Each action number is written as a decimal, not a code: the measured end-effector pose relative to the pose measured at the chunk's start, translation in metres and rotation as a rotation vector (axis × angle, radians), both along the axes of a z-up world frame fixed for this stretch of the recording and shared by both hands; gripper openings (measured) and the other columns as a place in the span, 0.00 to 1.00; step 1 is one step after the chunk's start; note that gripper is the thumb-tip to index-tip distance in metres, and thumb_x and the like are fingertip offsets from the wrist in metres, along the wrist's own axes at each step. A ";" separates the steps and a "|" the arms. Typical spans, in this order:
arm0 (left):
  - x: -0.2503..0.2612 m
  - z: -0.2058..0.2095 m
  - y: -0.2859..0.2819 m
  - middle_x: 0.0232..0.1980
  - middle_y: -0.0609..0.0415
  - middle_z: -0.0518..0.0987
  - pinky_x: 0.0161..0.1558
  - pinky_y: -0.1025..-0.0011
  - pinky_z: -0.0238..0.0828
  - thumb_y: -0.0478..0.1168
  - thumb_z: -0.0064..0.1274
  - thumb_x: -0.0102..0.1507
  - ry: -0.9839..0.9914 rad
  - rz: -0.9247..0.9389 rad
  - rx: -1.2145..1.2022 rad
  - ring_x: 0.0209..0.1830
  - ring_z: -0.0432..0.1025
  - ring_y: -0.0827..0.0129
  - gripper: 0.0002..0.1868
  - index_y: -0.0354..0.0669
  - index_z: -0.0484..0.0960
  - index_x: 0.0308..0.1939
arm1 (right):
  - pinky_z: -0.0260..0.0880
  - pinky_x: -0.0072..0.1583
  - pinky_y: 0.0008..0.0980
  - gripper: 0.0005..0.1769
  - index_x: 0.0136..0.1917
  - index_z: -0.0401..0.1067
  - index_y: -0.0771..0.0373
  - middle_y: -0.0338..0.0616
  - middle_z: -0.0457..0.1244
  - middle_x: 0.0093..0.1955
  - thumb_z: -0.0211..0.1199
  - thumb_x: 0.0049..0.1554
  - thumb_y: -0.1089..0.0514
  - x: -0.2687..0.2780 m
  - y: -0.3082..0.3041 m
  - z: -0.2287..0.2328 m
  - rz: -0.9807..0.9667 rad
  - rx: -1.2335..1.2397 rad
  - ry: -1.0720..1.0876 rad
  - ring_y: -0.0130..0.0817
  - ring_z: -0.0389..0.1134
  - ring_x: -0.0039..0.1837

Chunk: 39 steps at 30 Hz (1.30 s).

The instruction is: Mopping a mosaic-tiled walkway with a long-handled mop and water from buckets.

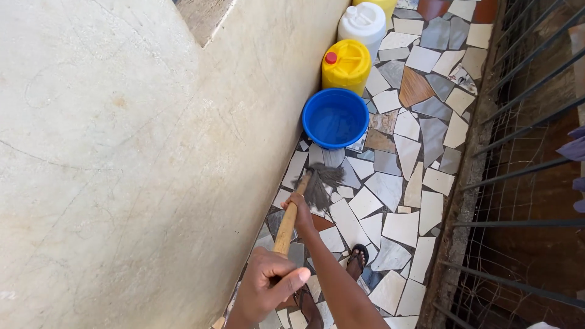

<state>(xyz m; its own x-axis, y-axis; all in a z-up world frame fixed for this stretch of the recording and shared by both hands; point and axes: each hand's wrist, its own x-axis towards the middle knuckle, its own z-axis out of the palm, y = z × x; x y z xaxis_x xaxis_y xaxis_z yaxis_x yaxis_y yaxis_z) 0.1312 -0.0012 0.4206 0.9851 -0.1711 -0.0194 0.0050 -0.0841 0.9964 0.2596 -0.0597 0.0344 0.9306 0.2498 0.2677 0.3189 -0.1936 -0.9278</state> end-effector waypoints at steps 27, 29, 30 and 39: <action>0.040 0.030 -0.056 0.07 0.56 0.61 0.16 0.69 0.49 0.45 0.47 0.70 -0.081 0.533 -0.519 0.07 0.53 0.73 0.32 0.46 0.60 0.09 | 0.68 0.49 0.42 0.11 0.46 0.72 0.63 0.50 0.69 0.41 0.62 0.48 0.63 0.040 -0.162 0.118 1.109 -0.337 0.258 0.49 0.71 0.46; 0.060 0.021 -0.068 0.08 0.55 0.61 0.18 0.69 0.50 0.44 0.48 0.69 -0.116 0.396 -0.509 0.08 0.54 0.72 0.32 0.45 0.60 0.09 | 0.68 0.48 0.42 0.10 0.45 0.72 0.63 0.50 0.68 0.40 0.63 0.47 0.63 0.063 -0.190 0.140 0.976 -0.362 0.278 0.49 0.71 0.45; 0.069 0.016 -0.075 0.09 0.54 0.62 0.19 0.68 0.51 0.44 0.48 0.69 -0.151 0.281 -0.495 0.09 0.55 0.71 0.32 0.43 0.61 0.09 | 0.68 0.47 0.43 0.09 0.43 0.71 0.63 0.50 0.68 0.39 0.64 0.47 0.64 0.073 -0.205 0.151 0.866 -0.383 0.298 0.50 0.71 0.44; 0.097 -0.067 -0.160 0.10 0.57 0.61 0.23 0.70 0.53 0.38 0.47 0.70 0.081 0.126 -0.751 0.13 0.54 0.72 0.30 0.44 0.62 0.10 | 0.68 0.49 0.39 0.08 0.40 0.69 0.63 0.48 0.66 0.38 0.62 0.47 0.69 0.051 -0.320 0.028 -0.079 -0.330 0.228 0.48 0.70 0.45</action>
